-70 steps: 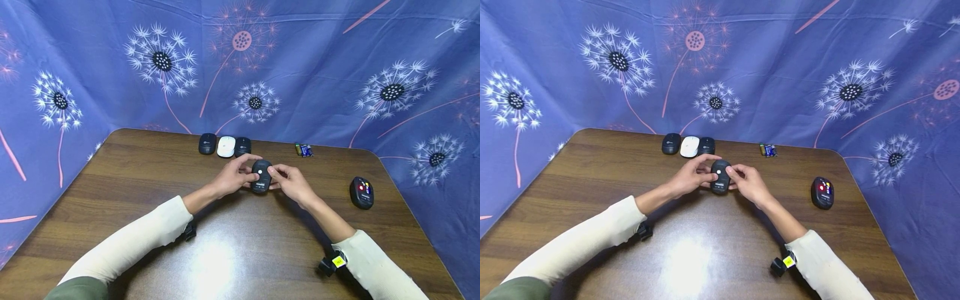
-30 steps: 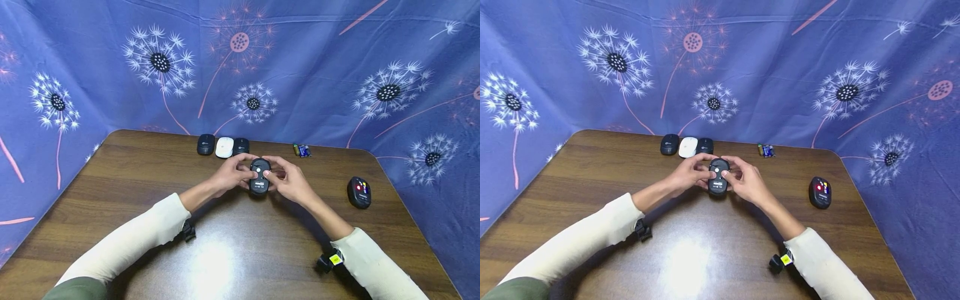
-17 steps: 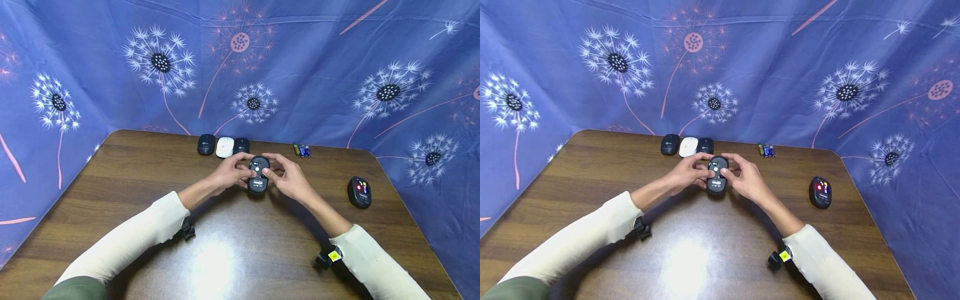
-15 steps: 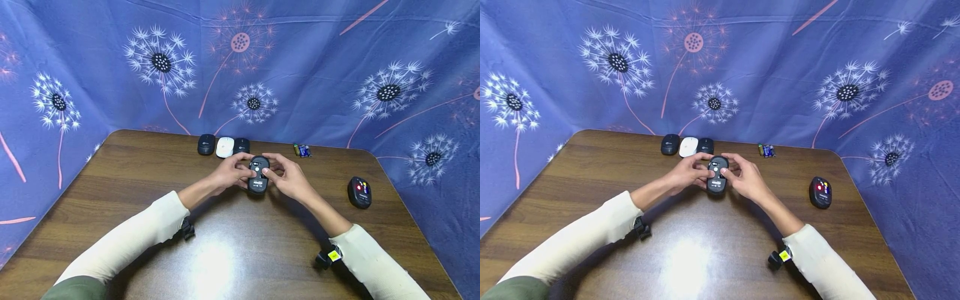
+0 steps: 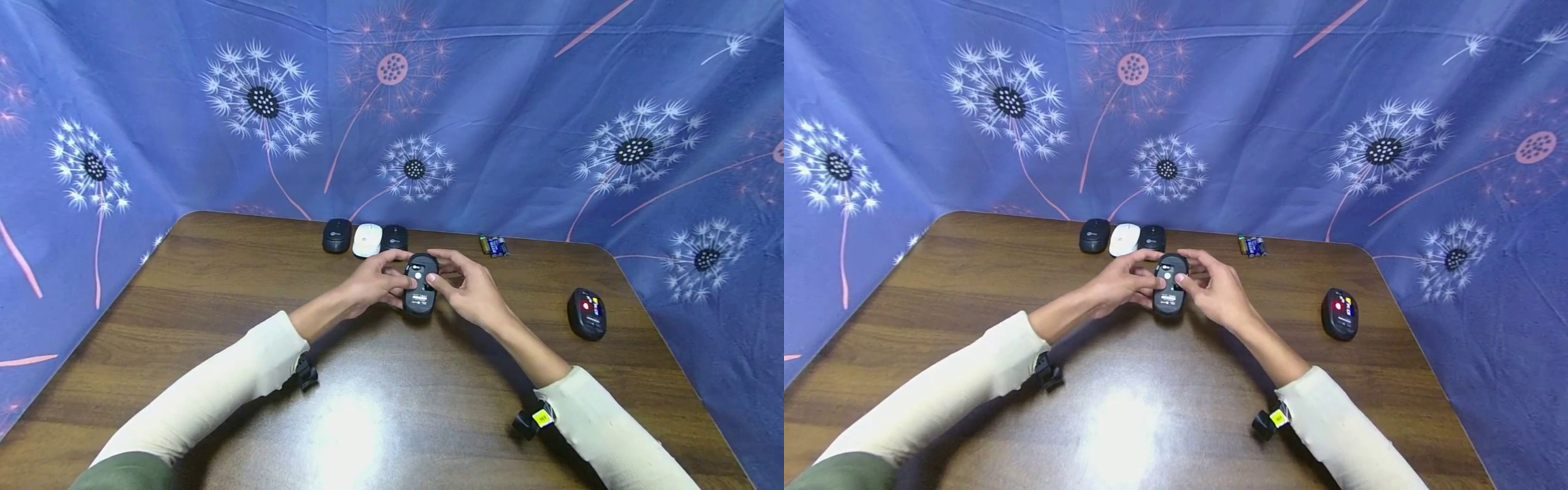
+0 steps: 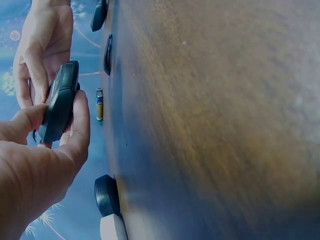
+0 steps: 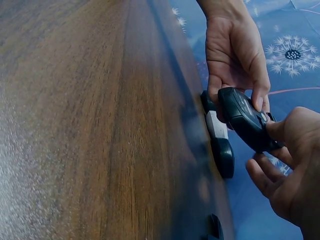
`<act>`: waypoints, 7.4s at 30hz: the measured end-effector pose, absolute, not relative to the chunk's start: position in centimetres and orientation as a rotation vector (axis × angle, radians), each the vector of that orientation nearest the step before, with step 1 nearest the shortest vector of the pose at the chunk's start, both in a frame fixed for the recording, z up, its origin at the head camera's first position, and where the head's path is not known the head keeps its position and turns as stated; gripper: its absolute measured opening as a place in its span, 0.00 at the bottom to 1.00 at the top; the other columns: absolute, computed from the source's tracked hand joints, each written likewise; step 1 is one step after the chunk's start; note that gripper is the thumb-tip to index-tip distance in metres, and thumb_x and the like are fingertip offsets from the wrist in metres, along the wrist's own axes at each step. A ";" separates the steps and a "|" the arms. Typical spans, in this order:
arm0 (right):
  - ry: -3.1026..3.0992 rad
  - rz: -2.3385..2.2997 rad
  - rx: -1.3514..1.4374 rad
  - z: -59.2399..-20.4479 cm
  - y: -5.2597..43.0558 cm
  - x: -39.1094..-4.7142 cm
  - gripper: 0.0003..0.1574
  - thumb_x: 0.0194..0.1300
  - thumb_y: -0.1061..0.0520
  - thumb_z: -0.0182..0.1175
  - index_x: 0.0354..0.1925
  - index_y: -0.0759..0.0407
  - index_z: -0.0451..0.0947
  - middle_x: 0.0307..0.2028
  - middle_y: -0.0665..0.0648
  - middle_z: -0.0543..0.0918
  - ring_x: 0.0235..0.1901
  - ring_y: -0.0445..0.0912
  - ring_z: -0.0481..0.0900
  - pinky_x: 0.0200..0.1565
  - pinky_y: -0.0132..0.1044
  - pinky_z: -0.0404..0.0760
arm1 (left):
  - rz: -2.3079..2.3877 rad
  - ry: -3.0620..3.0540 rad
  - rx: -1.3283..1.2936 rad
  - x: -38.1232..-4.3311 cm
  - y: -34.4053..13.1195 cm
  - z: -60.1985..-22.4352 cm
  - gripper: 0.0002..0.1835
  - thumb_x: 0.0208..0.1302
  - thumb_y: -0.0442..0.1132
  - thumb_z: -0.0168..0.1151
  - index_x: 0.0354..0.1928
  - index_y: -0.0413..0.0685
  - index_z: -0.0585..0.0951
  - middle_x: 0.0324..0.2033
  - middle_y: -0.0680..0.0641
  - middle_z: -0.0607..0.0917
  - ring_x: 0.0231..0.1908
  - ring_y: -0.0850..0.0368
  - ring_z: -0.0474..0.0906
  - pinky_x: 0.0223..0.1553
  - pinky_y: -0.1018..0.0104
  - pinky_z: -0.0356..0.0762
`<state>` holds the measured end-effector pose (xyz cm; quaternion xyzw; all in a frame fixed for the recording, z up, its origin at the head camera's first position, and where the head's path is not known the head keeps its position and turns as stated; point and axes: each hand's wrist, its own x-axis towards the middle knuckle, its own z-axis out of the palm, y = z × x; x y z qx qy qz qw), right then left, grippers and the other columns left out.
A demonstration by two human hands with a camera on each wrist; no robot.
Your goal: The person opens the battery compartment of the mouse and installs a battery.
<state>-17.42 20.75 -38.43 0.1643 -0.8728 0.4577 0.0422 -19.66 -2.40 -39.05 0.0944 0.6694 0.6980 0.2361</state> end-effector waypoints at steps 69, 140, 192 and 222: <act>-2.663 1.553 0.202 -38.8 28.5 -15.5 0.32 0.77 0.66 0.71 0.76 0.65 0.78 0.53 0.73 0.92 0.38 0.33 0.91 0.46 0.30 0.95 | 1.898 1.799 0.258 -19.6 -2.9 -39.6 0.33 0.74 0.24 0.68 0.79 0.45 0.76 0.42 0.40 0.92 0.33 0.57 0.91 0.36 0.63 0.96; -3.090 0.705 -0.005 -39.8 36.5 -15.7 0.31 0.85 0.55 0.57 0.76 0.71 0.74 0.63 0.82 0.83 0.66 0.75 0.75 0.60 0.75 0.78 | 1.914 1.765 0.259 -19.3 -3.0 -39.9 0.32 0.76 0.23 0.66 0.79 0.42 0.74 0.41 0.41 0.92 0.33 0.58 0.90 0.34 0.65 0.94; -3.047 0.916 0.104 -40.2 36.9 -23.9 0.26 0.87 0.58 0.61 0.75 0.66 0.77 0.64 0.76 0.85 0.65 0.71 0.83 0.65 0.68 0.83 | 1.904 1.767 0.259 -19.4 -2.8 -39.7 0.32 0.76 0.24 0.67 0.79 0.43 0.75 0.46 0.36 0.93 0.35 0.56 0.91 0.37 0.63 0.95; -3.260 0.837 0.306 -39.9 37.3 -28.6 0.37 0.92 0.56 0.50 0.89 0.59 0.55 0.60 0.79 0.78 0.60 0.70 0.78 0.61 0.70 0.80 | 1.890 1.769 0.252 -19.4 -3.0 -40.3 0.32 0.76 0.24 0.67 0.79 0.44 0.75 0.44 0.39 0.92 0.34 0.56 0.91 0.35 0.65 0.94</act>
